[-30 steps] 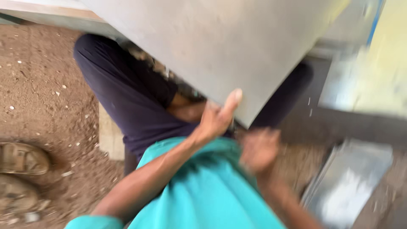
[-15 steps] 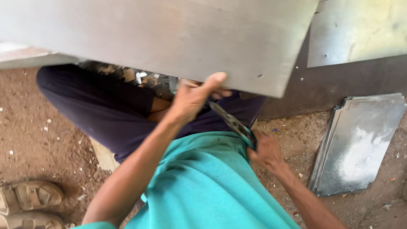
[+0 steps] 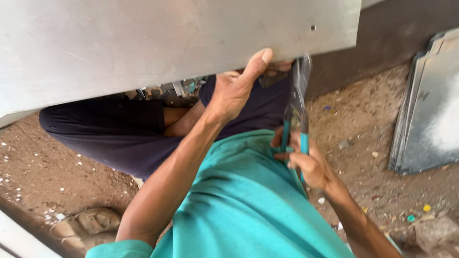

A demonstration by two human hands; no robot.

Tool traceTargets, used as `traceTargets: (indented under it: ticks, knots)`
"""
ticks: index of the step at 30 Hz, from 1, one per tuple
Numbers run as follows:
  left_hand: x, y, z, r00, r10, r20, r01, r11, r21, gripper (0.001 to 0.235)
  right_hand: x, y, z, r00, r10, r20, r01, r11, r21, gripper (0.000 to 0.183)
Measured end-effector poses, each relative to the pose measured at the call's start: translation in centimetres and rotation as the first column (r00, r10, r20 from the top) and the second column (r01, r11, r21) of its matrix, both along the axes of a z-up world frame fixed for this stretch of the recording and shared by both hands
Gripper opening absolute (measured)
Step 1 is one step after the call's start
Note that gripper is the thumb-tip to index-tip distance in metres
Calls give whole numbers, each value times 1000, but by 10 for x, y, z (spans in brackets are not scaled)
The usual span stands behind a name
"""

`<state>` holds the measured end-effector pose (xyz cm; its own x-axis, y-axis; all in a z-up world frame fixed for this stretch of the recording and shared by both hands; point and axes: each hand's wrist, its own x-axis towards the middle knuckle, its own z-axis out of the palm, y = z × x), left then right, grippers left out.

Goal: The person sits on the ground and uses tin snips to cut small rectangular pieces from the edges of stacked metal sheets. The person repeatedly positions the snips, cuts, and removes the small cutouts, then repositions the sheet to continue cutting along the edges.

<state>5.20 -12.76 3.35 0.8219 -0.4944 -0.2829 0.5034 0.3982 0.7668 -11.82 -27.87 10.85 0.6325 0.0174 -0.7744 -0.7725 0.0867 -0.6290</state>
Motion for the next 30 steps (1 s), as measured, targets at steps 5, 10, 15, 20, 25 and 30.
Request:
traceTargets:
  ticks: [5, 10, 15, 20, 25, 30]
  knots:
    - [5, -1, 6, 999, -30, -29, 31, 999, 36, 29, 19, -1, -5, 985, 148, -85, -163, 963, -212, 48]
    - [0, -2, -1, 999, -28, -40, 32, 995, 95, 30, 20, -8, -14, 990, 136, -27, -139, 961, -240, 33]
    - [4, -4, 1, 999, 8, -42, -10, 999, -37, 29, 16, -1, -24, 997, 30, 64, -14, 972, -234, 24]
    - [10, 1, 39, 998, 53, 38, -48, 991, -126, 31, -18, -11, -37, 977, 181, 110, -165, 976, -142, 29]
    - [-13, 87, 65, 967, 214, 137, -186, 963, -194, 29, -50, -25, -53, 967, 253, 12, -236, 919, -316, 27]
    - [-43, 217, 55, 769, 636, 73, -639, 766, 61, 24, -4, -5, -45, 846, 534, -7, -489, 769, -413, 26]
